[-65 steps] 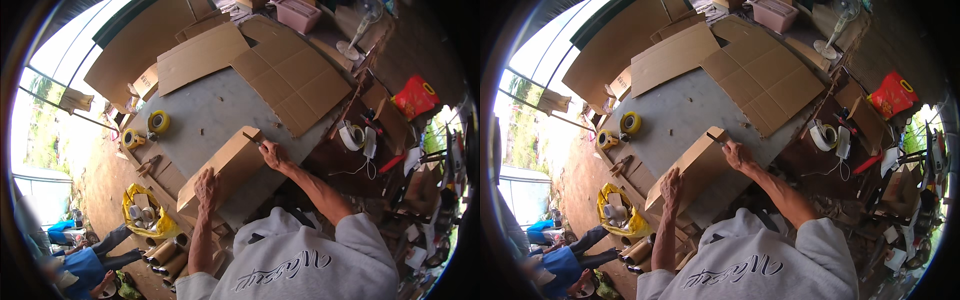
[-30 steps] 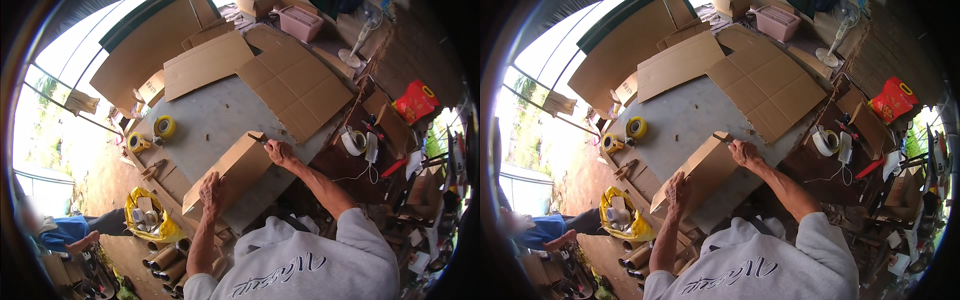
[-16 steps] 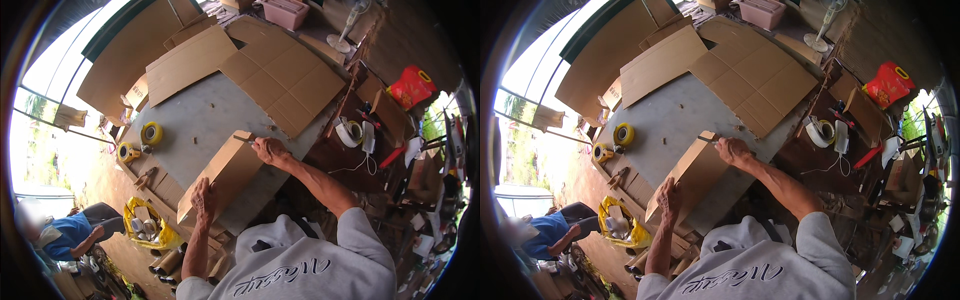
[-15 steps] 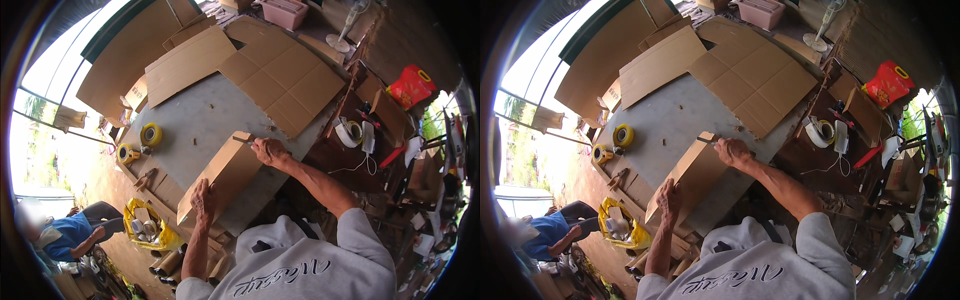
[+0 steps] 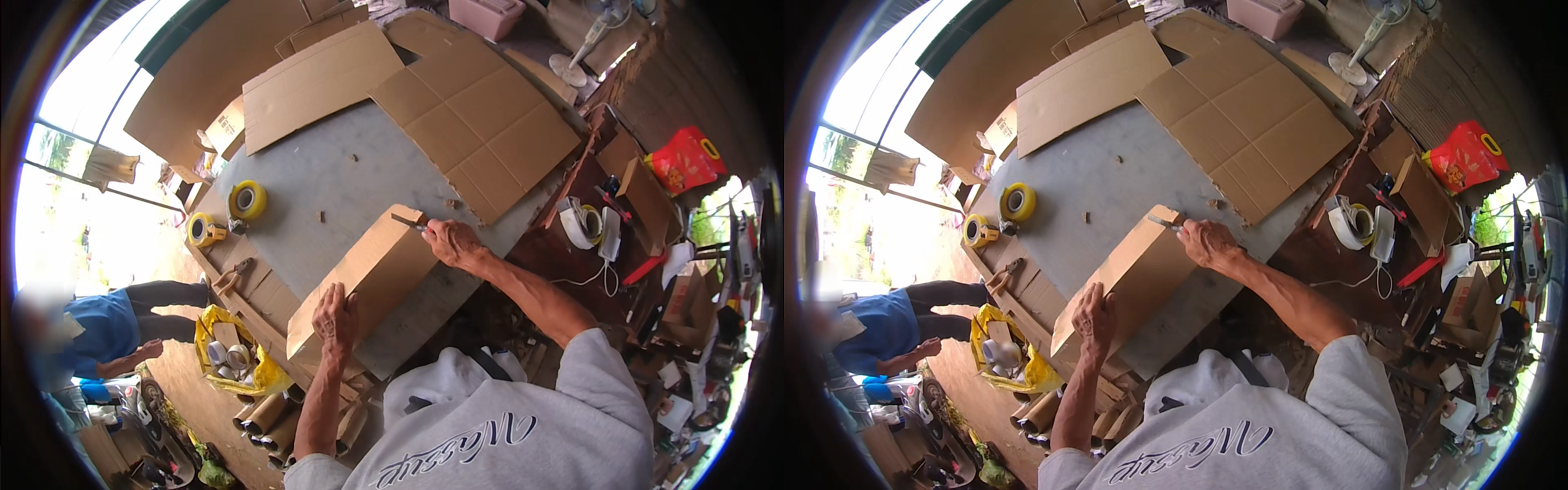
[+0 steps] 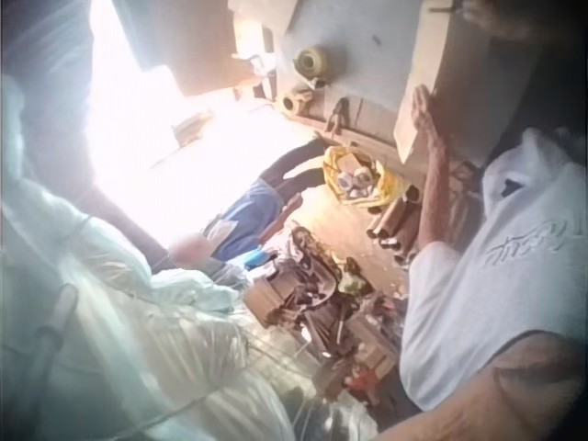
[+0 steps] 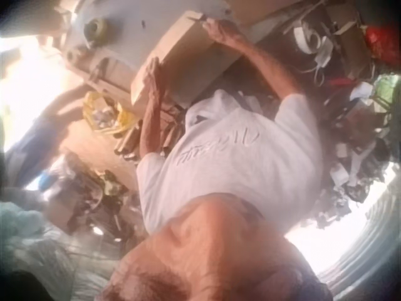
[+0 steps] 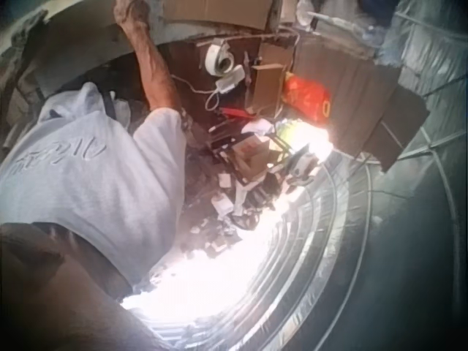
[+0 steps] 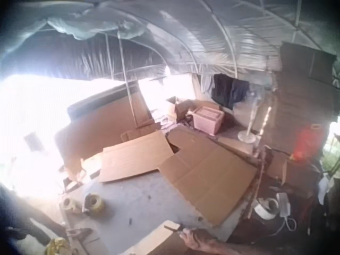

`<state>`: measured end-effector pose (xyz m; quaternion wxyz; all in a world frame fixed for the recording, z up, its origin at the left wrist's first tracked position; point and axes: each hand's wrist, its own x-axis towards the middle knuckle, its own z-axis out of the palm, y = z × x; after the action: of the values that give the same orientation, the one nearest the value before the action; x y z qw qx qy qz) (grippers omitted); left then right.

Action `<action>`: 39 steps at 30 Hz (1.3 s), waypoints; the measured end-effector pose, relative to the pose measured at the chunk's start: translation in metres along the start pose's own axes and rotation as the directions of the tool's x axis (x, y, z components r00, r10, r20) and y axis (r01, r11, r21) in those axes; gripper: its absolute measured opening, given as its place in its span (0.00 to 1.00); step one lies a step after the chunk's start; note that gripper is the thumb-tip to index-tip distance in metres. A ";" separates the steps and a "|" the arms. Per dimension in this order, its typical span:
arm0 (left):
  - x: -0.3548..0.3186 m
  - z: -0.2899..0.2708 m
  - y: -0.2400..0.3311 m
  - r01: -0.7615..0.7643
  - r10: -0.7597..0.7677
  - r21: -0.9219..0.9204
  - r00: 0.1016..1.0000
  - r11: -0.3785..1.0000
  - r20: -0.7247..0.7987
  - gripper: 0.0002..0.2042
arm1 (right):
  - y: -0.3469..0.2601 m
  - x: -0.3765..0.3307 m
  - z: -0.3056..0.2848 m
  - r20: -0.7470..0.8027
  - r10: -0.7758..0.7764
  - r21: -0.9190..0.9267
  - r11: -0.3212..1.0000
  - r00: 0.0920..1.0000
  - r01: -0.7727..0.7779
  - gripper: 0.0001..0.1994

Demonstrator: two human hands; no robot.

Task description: The person cuts a large sheet of cardboard with a utility knife, wraps a cardboard tube with a cut piece, and secures it with a tape dispenser. The person then folds and tapes the cardboard into a box shape.

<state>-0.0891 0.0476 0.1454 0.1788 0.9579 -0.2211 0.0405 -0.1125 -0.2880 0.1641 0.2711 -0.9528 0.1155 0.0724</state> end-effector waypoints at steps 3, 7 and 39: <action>-0.003 0.002 -0.002 0.000 0.001 0.009 1.000 1.000 -0.016 0.19 | -0.003 0.001 -0.001 0.004 0.014 0.017 1.000 1.000 -0.014 0.18; -0.006 0.007 -0.005 -0.013 0.014 0.028 0.999 1.000 -0.035 0.19 | 0.011 -0.002 0.007 -0.155 -0.122 -0.041 0.992 0.980 0.117 0.16; -0.141 -0.055 -0.108 0.477 -0.756 -0.748 0.652 0.461 -0.051 0.17 | 0.020 -0.020 0.027 -0.195 0.197 0.535 0.843 0.961 -0.064 0.22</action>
<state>-0.1680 0.2159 0.1394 0.5548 0.8068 0.1901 0.0710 -0.1388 -0.2865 0.1349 0.4983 -0.8344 0.2278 -0.0600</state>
